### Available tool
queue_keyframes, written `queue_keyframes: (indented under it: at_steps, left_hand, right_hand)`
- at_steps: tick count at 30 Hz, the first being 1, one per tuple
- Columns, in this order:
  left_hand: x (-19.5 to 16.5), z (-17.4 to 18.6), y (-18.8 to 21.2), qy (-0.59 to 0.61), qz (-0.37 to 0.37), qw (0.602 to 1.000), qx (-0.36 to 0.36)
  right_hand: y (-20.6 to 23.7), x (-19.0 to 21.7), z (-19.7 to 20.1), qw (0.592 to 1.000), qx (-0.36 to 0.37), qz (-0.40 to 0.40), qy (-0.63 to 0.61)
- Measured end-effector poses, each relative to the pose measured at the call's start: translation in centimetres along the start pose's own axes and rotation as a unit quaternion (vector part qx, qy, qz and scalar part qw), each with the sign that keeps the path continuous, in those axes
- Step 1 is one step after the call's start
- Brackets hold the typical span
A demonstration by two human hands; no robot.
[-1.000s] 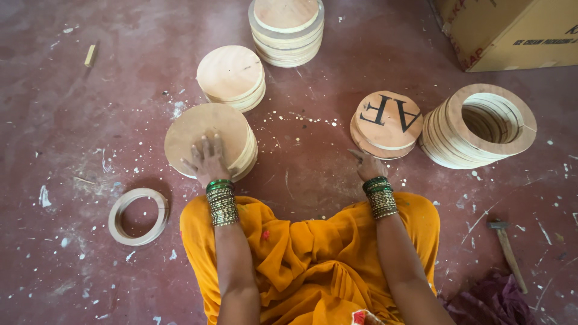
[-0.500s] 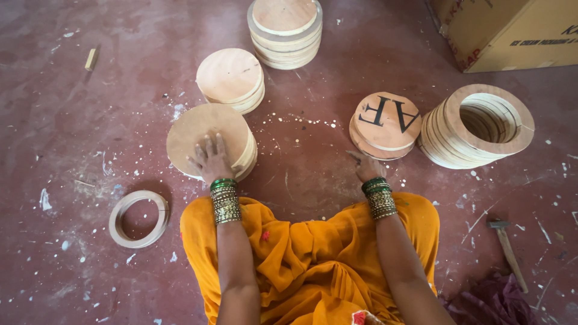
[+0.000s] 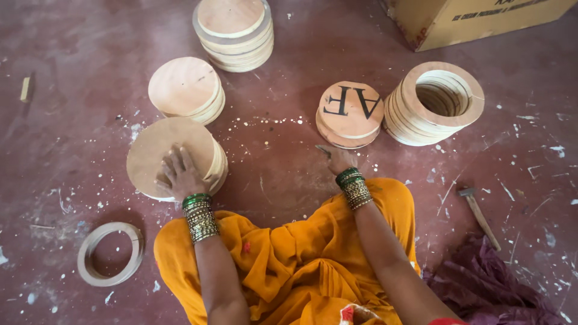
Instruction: The person sits on the workshop floor among stacks of round wooden discs and rings. They pick up individual discs, sand their edges with a small sanding block, and stack the finished discs into piles, working through the pieces one at a time.
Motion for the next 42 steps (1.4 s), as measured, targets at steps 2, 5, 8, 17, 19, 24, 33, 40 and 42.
queue_keyframes:
  at_steps: [2,5,8,17,19,24,33,40,42]
  left_hand:
    - [0.0,-0.1,-0.1,0.008,0.003,1.0,-0.008]
    - [-0.1,0.0,-0.4,-0.007,0.017,1.0,-0.018]
    - [-0.3,0.1,-0.7,-0.022,0.047,0.999,0.003]
    - [-0.4,0.6,-0.6,0.003,0.066,0.998,0.016]
    - [-0.6,0.8,-0.5,-0.008,0.058,0.998,0.005]
    - [-0.9,1.8,-0.1,-0.047,0.042,0.998,0.021]
    - [-1.2,4.0,-0.1,-0.084,0.005,0.992,0.09]
    - [-1.4,3.2,-0.3,-0.094,0.011,0.994,0.06]
    - [-1.3,2.8,-0.4,-0.091,0.008,0.995,0.042]
  right_hand:
    - [-0.1,0.0,-0.2,0.999,0.019,-0.014,0.021]
    - [-0.2,0.3,-0.3,0.999,0.017,-0.021,0.02]
    - [-0.4,0.5,-0.5,0.999,0.012,-0.026,0.036]
    - [-0.1,1.1,-0.3,0.999,0.024,-0.014,0.02]
    - [0.2,1.5,0.1,0.999,0.026,-0.013,0.023]
    - [1.2,2.4,1.1,1.0,0.023,0.004,0.019]
    - [0.5,0.0,2.5,0.991,-0.013,-0.067,0.113]
    - [0.2,-3.9,6.2,0.993,-0.058,-0.105,-0.008]
    - [0.1,-5.7,7.2,0.99,-0.077,-0.113,-0.029]
Point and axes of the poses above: each hand's wrist, its own y-axis away from the middle knuckle, its own z-axis out of the back of the hand, x = y × z, the point moved 5 cm from there along -y, towards the middle knuckle, and after that the axes turned 12 degrees about -z, right-handed, at the moved point
